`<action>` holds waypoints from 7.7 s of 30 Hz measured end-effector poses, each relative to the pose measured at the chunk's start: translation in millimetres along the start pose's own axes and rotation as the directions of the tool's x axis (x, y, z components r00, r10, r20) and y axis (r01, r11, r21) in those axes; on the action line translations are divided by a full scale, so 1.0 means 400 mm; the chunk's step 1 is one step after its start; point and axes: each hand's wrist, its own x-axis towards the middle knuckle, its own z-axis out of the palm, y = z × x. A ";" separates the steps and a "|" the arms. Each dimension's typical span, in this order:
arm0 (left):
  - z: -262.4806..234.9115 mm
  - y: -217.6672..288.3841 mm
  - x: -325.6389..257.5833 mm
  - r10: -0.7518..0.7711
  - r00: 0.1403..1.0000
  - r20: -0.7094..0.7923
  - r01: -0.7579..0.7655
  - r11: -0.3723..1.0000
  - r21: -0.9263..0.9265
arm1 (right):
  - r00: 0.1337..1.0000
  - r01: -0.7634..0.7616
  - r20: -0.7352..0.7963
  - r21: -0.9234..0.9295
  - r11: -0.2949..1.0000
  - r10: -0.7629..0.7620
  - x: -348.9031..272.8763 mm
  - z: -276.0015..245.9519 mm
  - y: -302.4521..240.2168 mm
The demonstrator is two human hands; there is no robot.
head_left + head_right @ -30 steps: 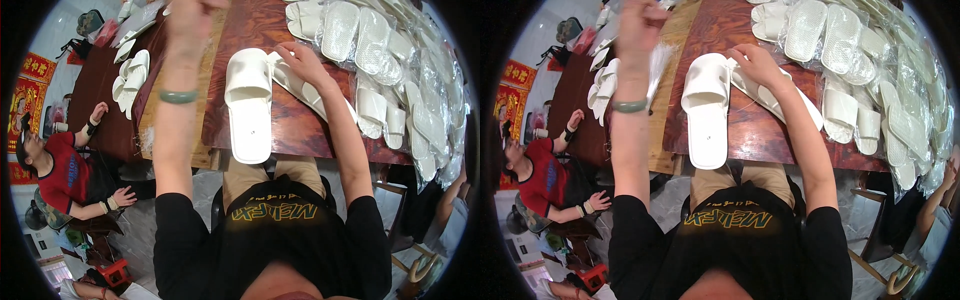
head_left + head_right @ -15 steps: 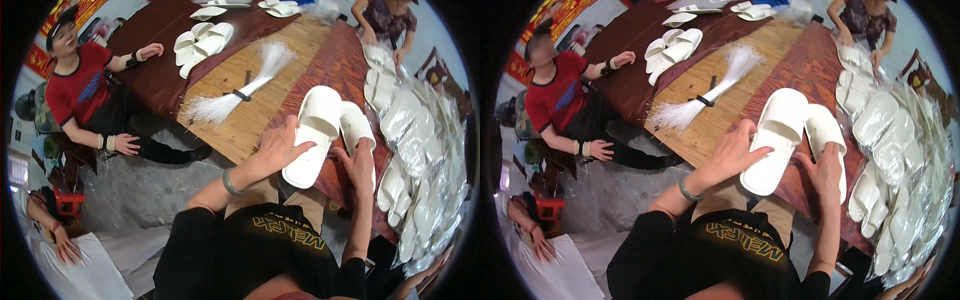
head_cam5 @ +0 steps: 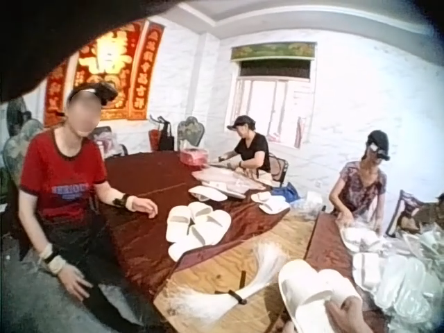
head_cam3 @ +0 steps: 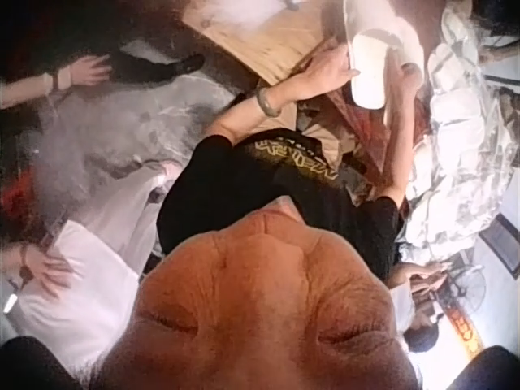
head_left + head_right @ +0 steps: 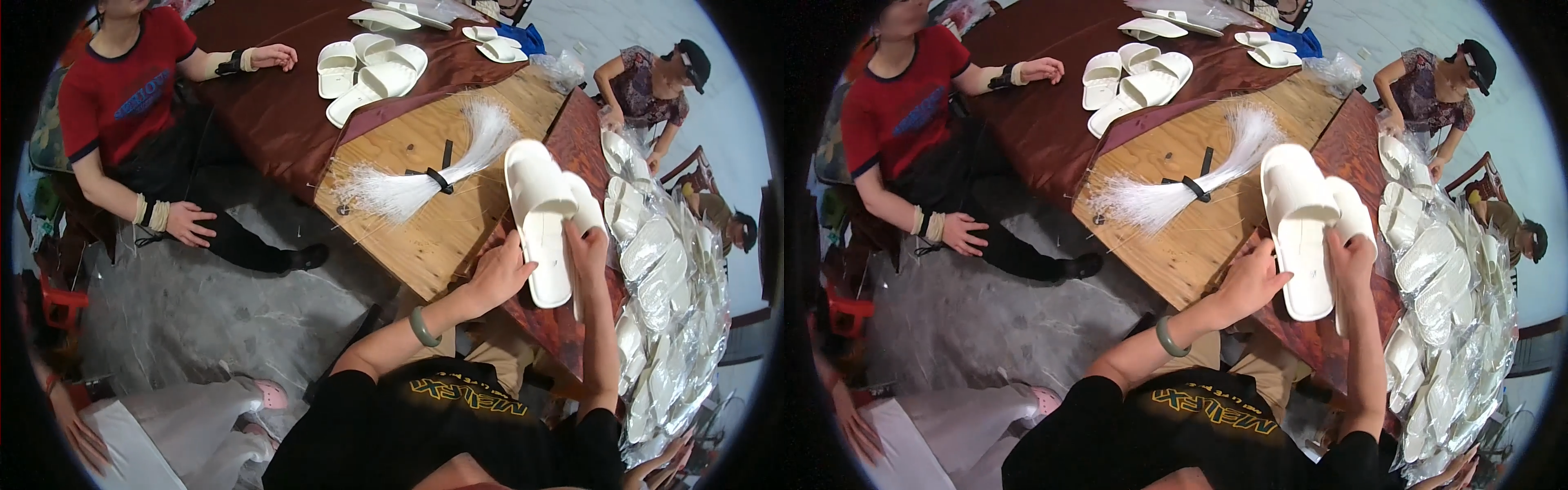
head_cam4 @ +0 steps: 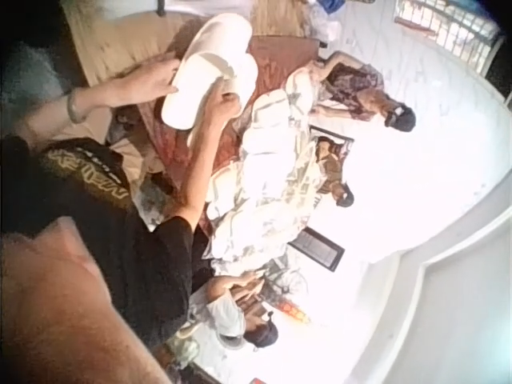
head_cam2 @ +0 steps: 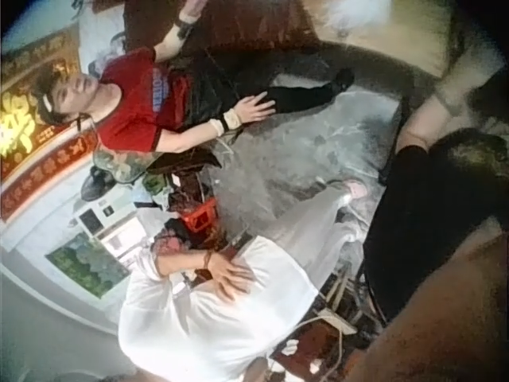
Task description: Manually attaching the upper straps to the soles of white and pink plastic slippers and preparing them for packaging.
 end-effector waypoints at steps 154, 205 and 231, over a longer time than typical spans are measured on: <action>0.123 -0.035 0.361 -0.517 0.614 0.597 0.616 0.786 0.048 | 0.734 -0.133 0.599 -0.336 0.932 0.321 -0.614 -0.470 0.052; 0.086 -0.140 0.439 0.277 0.960 0.045 -0.278 0.920 0.276 | 0.845 0.533 -0.231 0.416 0.736 -0.482 0.171 -0.158 -0.185; -0.093 0.167 0.231 -0.326 0.862 0.388 0.481 0.765 -0.427 | 0.984 0.150 0.098 -0.041 0.988 -0.146 -0.092 -0.138 0.152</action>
